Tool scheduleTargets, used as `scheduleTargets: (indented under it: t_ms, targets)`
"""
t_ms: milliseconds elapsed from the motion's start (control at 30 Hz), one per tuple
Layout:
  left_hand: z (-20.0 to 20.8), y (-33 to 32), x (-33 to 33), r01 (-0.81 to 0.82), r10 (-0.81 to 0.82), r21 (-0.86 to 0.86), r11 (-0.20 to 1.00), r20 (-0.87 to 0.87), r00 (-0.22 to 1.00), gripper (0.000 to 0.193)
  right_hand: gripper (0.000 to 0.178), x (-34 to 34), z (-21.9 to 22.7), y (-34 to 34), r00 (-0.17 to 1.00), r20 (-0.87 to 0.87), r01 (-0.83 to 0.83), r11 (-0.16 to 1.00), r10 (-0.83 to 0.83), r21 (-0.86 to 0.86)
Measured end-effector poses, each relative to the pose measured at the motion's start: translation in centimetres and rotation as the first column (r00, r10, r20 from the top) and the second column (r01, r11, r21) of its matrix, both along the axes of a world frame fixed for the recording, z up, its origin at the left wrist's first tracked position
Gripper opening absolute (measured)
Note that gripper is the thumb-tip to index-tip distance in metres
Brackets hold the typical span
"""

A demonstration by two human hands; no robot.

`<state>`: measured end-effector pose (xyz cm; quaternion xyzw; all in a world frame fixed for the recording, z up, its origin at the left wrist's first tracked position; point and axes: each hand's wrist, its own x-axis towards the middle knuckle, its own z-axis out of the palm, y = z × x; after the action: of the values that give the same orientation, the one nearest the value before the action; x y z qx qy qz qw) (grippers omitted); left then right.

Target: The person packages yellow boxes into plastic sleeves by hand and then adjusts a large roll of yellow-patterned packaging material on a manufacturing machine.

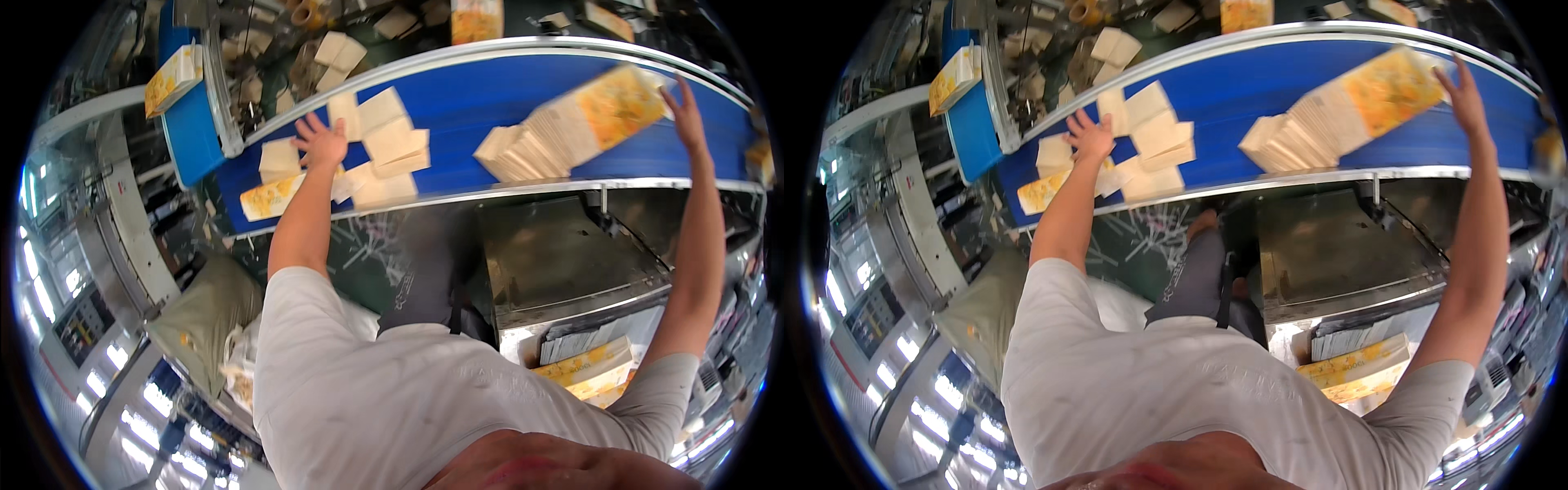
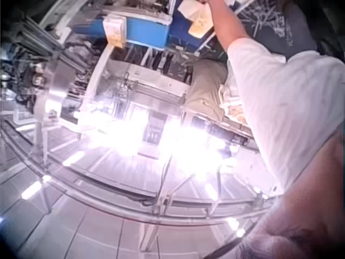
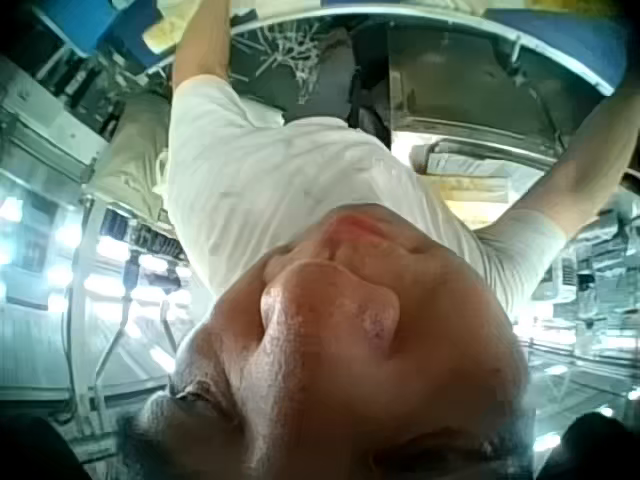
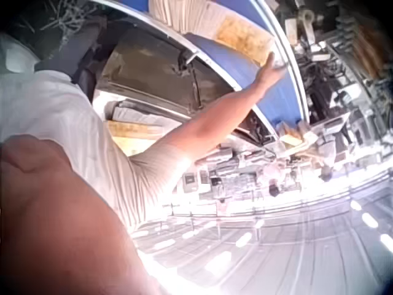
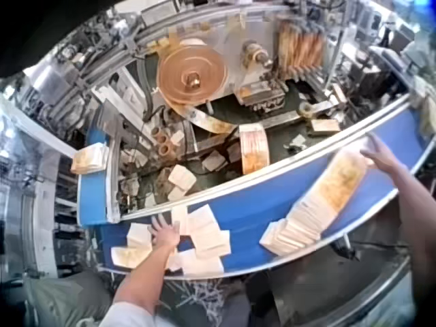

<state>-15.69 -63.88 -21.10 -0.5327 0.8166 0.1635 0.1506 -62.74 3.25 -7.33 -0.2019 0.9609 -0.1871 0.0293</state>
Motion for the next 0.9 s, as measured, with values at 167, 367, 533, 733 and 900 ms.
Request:
scheduleTargets:
  t_ms: [167,367,533,733,900]
  targets:
    - [4.5,2.0,5.5,0.469,-0.472,0.123,0.875,0.433,0.768,0.124,0.091,-4.1,-5.3,-1.9,0.890,0.447,0.029,0.989,-0.093,0.148]
    - [-2.0,-9.4,4.5,0.005,-0.015,0.043,0.999,0.226,0.974,0.121,0.091,-4.9,-5.3,-0.1,0.787,0.562,0.241,0.965,-0.254,0.099]
    - [-2.0,7.2,-8.4,0.116,-0.088,0.394,0.912,-0.090,0.992,0.114,0.089,0.7,-3.2,-1.7,0.784,0.515,0.324,0.936,-0.347,0.137]
    - [5.8,27.2,-15.2,0.472,-0.531,0.680,0.561,-0.142,0.835,0.139,0.097,6.4,-5.0,-6.9,0.780,0.565,0.274,0.959,-0.269,0.078]
    - [6.4,31.6,-15.0,0.198,-0.012,0.850,0.488,-0.220,0.975,0.138,0.097,12.4,-3.8,-14.8,0.716,0.653,0.249,0.964,-0.248,0.092]
